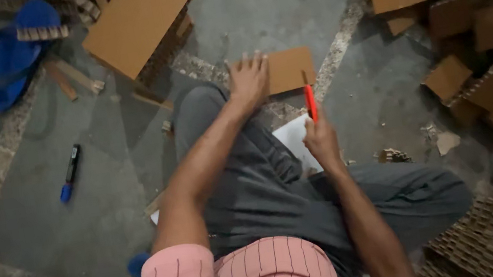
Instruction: The person cuts into cardboard sheets using a utility knife while sitting on the floor, then folds the cut cardboard pieces into smaller structural inserts.
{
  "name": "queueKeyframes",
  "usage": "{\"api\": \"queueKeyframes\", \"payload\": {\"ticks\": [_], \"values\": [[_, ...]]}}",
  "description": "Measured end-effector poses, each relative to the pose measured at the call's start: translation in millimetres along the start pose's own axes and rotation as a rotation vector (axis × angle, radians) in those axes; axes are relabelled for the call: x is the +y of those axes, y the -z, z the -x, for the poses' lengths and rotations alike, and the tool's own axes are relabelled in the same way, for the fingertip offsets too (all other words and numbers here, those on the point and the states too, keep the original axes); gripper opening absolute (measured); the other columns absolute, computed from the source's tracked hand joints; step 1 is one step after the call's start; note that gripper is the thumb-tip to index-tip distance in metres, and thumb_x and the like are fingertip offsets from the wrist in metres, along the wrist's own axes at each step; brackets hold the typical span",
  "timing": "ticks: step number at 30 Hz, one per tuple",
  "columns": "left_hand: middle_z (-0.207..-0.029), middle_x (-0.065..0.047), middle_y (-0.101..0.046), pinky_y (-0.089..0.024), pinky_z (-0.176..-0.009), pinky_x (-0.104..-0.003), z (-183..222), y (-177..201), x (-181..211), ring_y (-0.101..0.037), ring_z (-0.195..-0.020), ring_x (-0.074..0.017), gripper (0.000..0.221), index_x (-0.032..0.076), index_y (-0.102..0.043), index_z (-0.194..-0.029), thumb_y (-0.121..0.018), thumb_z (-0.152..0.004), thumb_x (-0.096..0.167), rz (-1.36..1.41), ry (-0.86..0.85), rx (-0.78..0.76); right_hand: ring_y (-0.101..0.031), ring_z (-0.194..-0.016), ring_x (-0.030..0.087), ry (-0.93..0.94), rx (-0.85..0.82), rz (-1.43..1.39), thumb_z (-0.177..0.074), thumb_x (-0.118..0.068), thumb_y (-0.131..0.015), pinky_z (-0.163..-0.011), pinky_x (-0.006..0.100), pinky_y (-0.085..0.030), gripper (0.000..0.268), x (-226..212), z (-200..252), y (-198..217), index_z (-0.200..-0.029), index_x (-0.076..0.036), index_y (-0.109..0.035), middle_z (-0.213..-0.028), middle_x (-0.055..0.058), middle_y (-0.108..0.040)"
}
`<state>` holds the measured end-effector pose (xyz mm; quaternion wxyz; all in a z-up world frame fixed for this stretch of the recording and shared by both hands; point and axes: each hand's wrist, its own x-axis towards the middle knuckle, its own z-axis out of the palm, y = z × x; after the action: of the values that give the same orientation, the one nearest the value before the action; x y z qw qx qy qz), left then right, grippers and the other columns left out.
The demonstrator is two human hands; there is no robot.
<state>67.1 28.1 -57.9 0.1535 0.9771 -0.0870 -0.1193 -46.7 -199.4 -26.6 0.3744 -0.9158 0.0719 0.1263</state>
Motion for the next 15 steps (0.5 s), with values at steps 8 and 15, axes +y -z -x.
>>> {"api": "queueKeyframes", "payload": {"ticks": [8, 15], "values": [[-0.165, -0.011, -0.027, -0.044, -0.095, -0.074, -24, -34, -11, -0.026, -0.147, -0.043, 0.078, 0.018, -0.037, -0.155, -0.071, -0.086, 0.032, 0.068, 0.016, -0.005, -0.065, -0.091, 0.053, 0.231, 0.025, 0.284, -0.1, -0.014, -0.054, -0.076, 0.059, -0.049, 0.07, -54, -51, -29, -0.164, -0.025, -0.027, -0.104, 0.033, -0.067], [-0.164, -0.011, -0.029, -0.043, -0.1, -0.073, -19, -22, -6, -0.027, -0.149, -0.044, 0.079, 0.016, -0.038, -0.155, -0.071, -0.086, 0.036, 0.09, 0.044, -0.008, -0.065, -0.088, 0.053, 0.209, -0.01, 0.307, -0.102, -0.015, -0.053, -0.075, 0.06, -0.049, 0.062, -61, -71, -33, -0.16, -0.023, -0.033, -0.097, 0.032, -0.069]]}}
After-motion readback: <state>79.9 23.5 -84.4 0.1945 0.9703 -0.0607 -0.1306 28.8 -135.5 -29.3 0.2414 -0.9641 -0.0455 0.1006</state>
